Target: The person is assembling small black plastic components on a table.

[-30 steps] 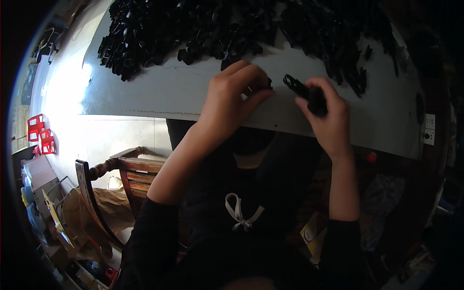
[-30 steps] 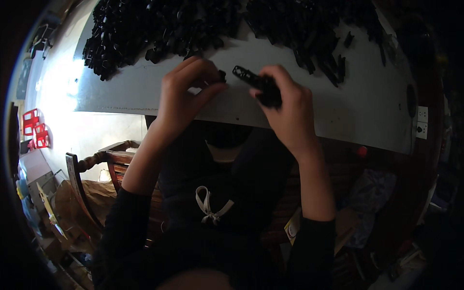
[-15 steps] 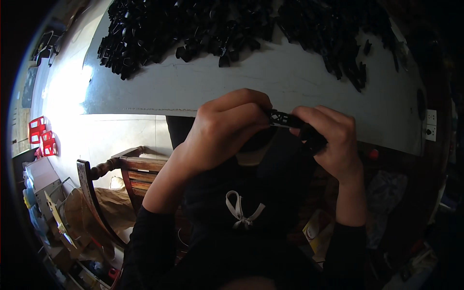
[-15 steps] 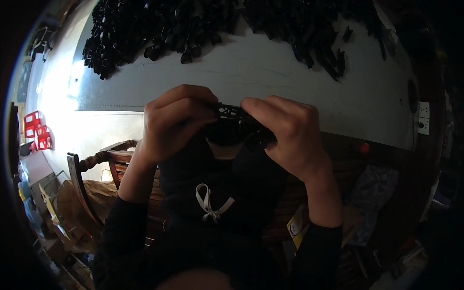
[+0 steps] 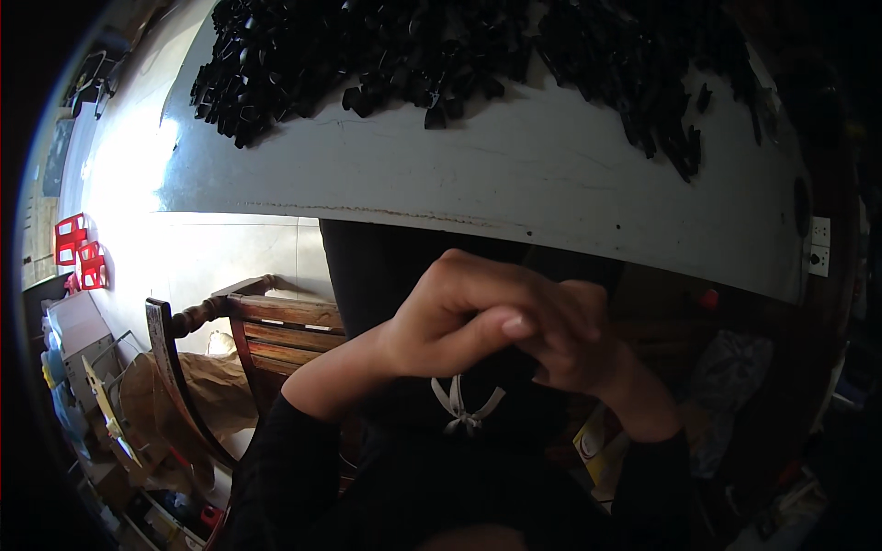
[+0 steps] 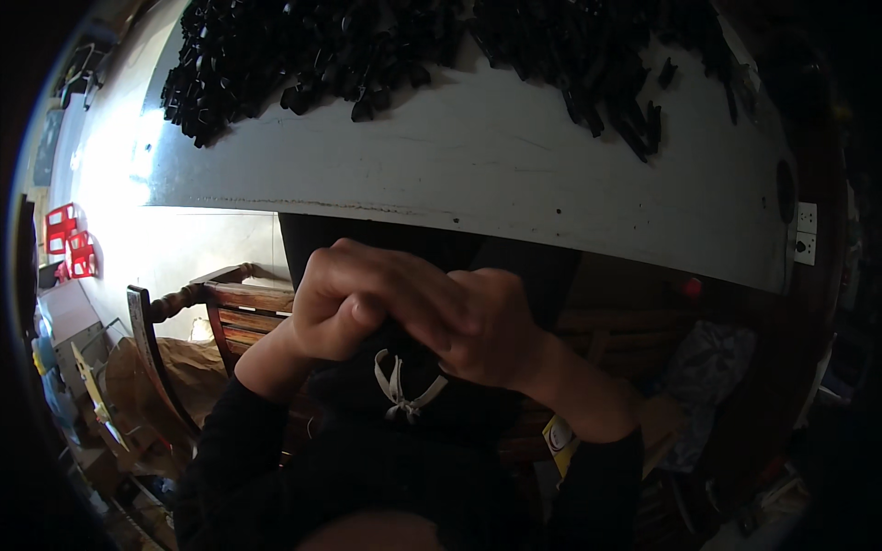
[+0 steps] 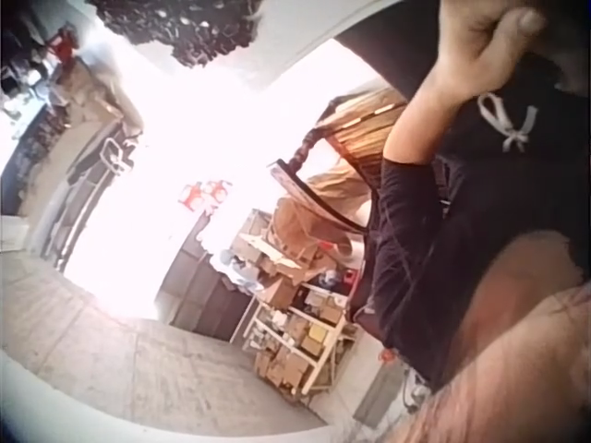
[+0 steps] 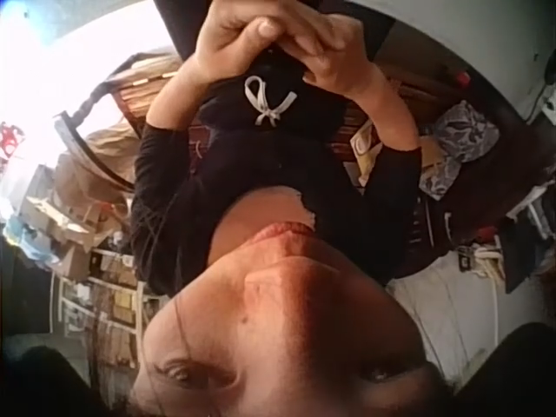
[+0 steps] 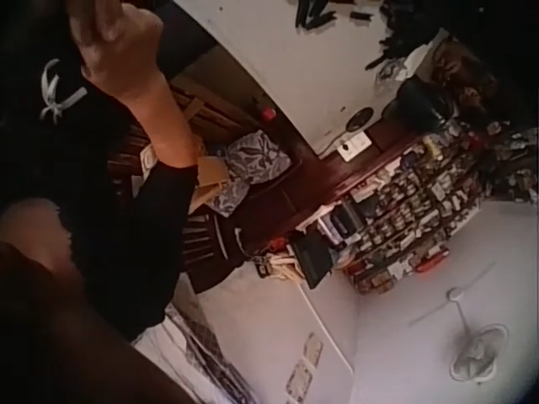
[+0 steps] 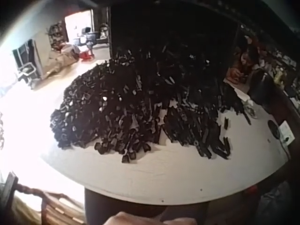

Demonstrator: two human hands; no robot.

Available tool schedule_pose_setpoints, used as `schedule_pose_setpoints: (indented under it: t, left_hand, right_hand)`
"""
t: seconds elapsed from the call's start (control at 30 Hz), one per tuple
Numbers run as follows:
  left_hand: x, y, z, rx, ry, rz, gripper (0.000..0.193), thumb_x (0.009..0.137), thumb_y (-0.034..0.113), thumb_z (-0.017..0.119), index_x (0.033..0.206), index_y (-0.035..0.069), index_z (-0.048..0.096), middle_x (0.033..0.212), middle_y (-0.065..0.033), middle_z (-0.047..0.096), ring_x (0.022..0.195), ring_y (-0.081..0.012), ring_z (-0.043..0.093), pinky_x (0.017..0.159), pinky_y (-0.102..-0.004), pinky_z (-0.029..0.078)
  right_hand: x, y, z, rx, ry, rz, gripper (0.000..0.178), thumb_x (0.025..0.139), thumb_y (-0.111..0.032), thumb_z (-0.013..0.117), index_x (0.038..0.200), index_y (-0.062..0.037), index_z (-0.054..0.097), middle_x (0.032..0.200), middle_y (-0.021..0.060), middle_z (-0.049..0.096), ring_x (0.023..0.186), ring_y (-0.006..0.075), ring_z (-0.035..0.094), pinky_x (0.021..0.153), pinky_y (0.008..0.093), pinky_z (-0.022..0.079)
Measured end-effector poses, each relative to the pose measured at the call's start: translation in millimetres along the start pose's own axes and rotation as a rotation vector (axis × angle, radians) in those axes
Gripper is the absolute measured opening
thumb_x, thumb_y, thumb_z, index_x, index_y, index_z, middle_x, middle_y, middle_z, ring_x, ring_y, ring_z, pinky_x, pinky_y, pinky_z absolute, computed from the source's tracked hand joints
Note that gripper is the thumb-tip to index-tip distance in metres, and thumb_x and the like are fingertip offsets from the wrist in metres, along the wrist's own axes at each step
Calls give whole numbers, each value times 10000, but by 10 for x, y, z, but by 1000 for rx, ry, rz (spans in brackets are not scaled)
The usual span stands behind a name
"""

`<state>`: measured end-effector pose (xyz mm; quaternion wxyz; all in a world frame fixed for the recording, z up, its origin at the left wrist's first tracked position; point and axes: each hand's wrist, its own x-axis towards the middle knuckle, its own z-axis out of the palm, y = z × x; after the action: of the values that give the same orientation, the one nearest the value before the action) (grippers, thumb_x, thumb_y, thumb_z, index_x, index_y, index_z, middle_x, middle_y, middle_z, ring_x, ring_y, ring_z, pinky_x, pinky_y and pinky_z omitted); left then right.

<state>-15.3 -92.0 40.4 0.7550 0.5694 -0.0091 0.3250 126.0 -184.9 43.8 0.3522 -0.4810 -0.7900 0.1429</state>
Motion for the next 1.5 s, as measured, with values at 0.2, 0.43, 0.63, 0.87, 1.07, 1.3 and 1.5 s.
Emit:
schedule_pose_setpoints:
  t: [0.2, 0.43, 0.63, 0.87, 1.07, 1.3, 1.5]
  left_hand:
    - [0, -36, -90, 180, -17, -80, 281, 924, 235, 534, 919, -28, 632, 985, -150, 668, 950, -277, 649, 843, -332, 499]
    - [363, -148, -801, 1306, 501, -22, 233, 809, 185, 699, 807, 20, 535, 776, -107, 560, 715, -271, 584, 626, -363, 476]
    - [423, -161, -963, 1564, 392, -274, 211, 826, 163, 664, 922, 53, 512, 915, -112, 560, 837, -311, 588, 683, -416, 481]
    - [225, 82, -835, 1293, 376, -230, 138, 862, 33, 591, 999, 27, 603, 939, -99, 559, 821, -228, 614, 703, -334, 511]
    - [49, 50, -535, 273, 295, -71, 189, 787, -121, 628, 953, -32, 609, 1065, -124, 580, 976, -193, 634, 869, -292, 547]
    - [41, 136, -413, 432, 261, -32, 143, 754, -106, 662, 863, -19, 632, 1046, -126, 615, 930, -192, 648, 827, -293, 565]
    - [62, 167, -366, 585, 231, 5, 173, 704, -98, 685, 836, 5, 640, 983, -110, 644, 872, -198, 661, 763, -274, 569]
  right_hand:
    - [-32, -46, 34, -63, -72, 34, 232, 726, -45, 664, 955, -55, 630, 947, 116, 632, 735, 232, 664, 568, 322, 534]
    - [77, 894, -538, -688, 264, 698, 289, 833, -103, 669, 1093, -24, 568, 999, 129, 634, 906, 270, 652, 758, 371, 530]
    - [47, 1233, -646, -789, 195, 866, 273, 840, -192, 676, 1046, -15, 652, 948, 132, 662, 892, 272, 658, 770, 368, 521]
    - [46, 821, -526, -296, 359, 732, 239, 815, -123, 709, 997, -2, 612, 880, 89, 642, 823, 192, 631, 729, 309, 499]
    - [149, 271, -239, 134, 248, 469, 286, 803, -71, 719, 1024, -54, 537, 752, 37, 586, 690, 127, 589, 598, 252, 478]
    - [249, 150, -238, -249, 162, 287, 182, 737, -27, 712, 894, 1, 624, 674, 66, 596, 563, 171, 598, 475, 283, 444]
    - [241, 123, -287, -350, 64, 260, 243, 720, -114, 721, 908, 9, 629, 642, 61, 560, 523, 169, 560, 455, 283, 417]
